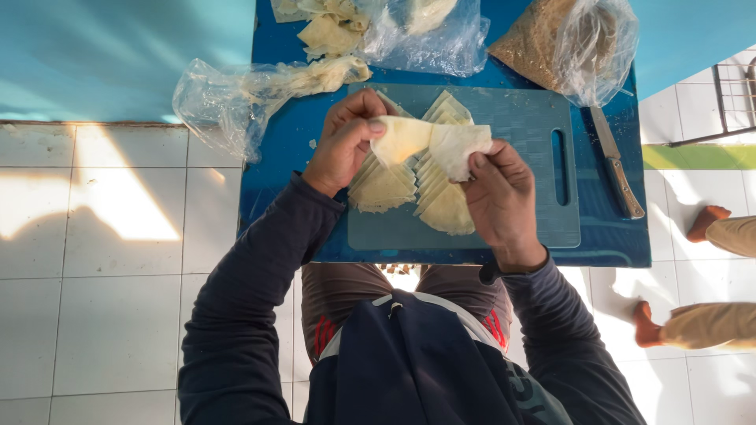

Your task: The person sits at a low table and folds thin square dough wrappers by hand, one at a time, pressing each fold closed and placing the folded piece in rows on a cutting board. They take new wrappers from a plastic bag and build up a growing stack of folded pieces.

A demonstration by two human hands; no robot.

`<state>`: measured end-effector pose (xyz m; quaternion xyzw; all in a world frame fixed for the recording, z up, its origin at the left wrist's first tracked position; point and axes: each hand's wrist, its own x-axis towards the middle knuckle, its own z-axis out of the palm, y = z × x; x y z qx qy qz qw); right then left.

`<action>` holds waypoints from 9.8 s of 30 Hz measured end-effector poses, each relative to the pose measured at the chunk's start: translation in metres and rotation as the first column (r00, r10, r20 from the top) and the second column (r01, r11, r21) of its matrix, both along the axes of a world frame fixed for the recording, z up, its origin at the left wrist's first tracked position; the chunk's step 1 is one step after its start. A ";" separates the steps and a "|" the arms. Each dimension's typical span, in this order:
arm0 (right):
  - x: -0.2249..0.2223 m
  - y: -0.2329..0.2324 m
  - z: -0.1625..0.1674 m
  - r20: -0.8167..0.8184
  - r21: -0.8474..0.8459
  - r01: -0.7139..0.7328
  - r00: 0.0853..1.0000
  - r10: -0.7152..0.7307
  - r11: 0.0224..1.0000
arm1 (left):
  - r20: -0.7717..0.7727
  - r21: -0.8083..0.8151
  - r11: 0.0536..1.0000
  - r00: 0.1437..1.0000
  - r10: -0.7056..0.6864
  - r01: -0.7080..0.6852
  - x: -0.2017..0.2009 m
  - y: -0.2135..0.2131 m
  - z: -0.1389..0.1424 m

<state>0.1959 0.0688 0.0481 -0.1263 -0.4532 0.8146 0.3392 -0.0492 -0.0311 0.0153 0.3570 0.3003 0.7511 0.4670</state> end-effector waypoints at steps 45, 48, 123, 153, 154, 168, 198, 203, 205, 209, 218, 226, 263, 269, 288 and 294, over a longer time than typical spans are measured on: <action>-0.036 -0.091 0.013 0.102 0.906 -0.279 0.874 -0.475 -0.319 | 0.163 0.040 0.974 0.963 0.214 -0.223 -0.025 0.013 -0.007; -0.034 -0.071 0.023 0.144 0.970 -0.215 0.887 -0.439 -0.116 | 0.098 0.004 0.988 0.983 0.153 -0.154 -0.017 0.011 -0.002; -0.022 0.007 0.010 0.083 0.027 0.090 0.992 -0.092 0.996 | -0.014 -0.033 0.997 0.997 0.074 -0.074 -0.005 0.015 -0.013; -0.020 -0.093 0.005 0.162 0.907 -0.297 0.901 -0.401 -0.300 | 0.093 -0.030 0.976 0.971 0.219 -0.217 -0.014 0.022 -0.013; -0.020 -0.093 0.004 0.166 0.908 -0.298 0.901 -0.401 -0.294 | 0.092 -0.024 0.977 0.973 0.211 -0.210 -0.014 0.022 -0.013; -0.038 -0.043 0.035 0.121 0.982 -0.028 0.848 -0.516 0.185 | -0.062 -0.066 0.995 0.996 0.071 -0.075 0.005 0.012 -0.003; -0.040 0.000 -0.003 0.107 0.099 0.052 0.992 -0.063 0.994 | -0.121 -0.094 0.994 0.992 0.045 -0.056 0.007 0.008 -0.009; -0.030 -0.002 0.004 0.094 0.053 0.016 0.995 -0.021 0.998 | 0.103 -0.053 0.997 0.993 0.062 -0.057 -0.004 0.012 -0.008; -0.025 -0.001 0.007 0.101 0.049 0.024 0.994 -0.029 0.999 | 0.138 -0.036 0.996 0.986 0.091 -0.087 -0.008 0.014 -0.009; -0.023 -0.004 0.009 0.178 0.176 0.038 0.982 -0.070 0.984 | 0.144 -0.025 0.989 0.978 0.148 -0.146 -0.013 0.016 -0.010; -0.026 -0.070 0.014 0.031 0.958 -0.164 0.875 -0.483 -0.237 | -0.045 -0.142 0.905 0.915 0.400 -0.402 -0.016 0.020 -0.012; -0.017 -0.101 0.013 0.080 0.901 -0.265 0.880 -0.468 -0.344 | -0.052 -0.102 0.914 0.920 0.390 -0.393 -0.015 0.022 -0.016; -0.004 -0.034 0.008 0.268 0.374 -0.100 0.964 -0.004 0.922 | -0.304 -0.012 0.992 0.945 0.118 -0.127 0.037 -0.022 0.026; -0.004 -0.041 -0.010 0.220 0.149 -0.210 0.960 0.175 0.966 | -0.394 -0.011 0.968 0.891 0.226 -0.250 0.076 -0.065 0.044; -0.015 -0.077 -0.011 0.273 0.953 -0.192 0.879 -0.391 0.234 | -0.825 -0.180 0.444 0.380 0.417 -0.878 0.133 -0.128 -0.005; -0.019 -0.072 -0.015 0.324 0.931 -0.224 0.871 -0.369 0.289 | -0.865 -0.178 0.453 0.358 0.352 -0.874 0.129 -0.128 -0.004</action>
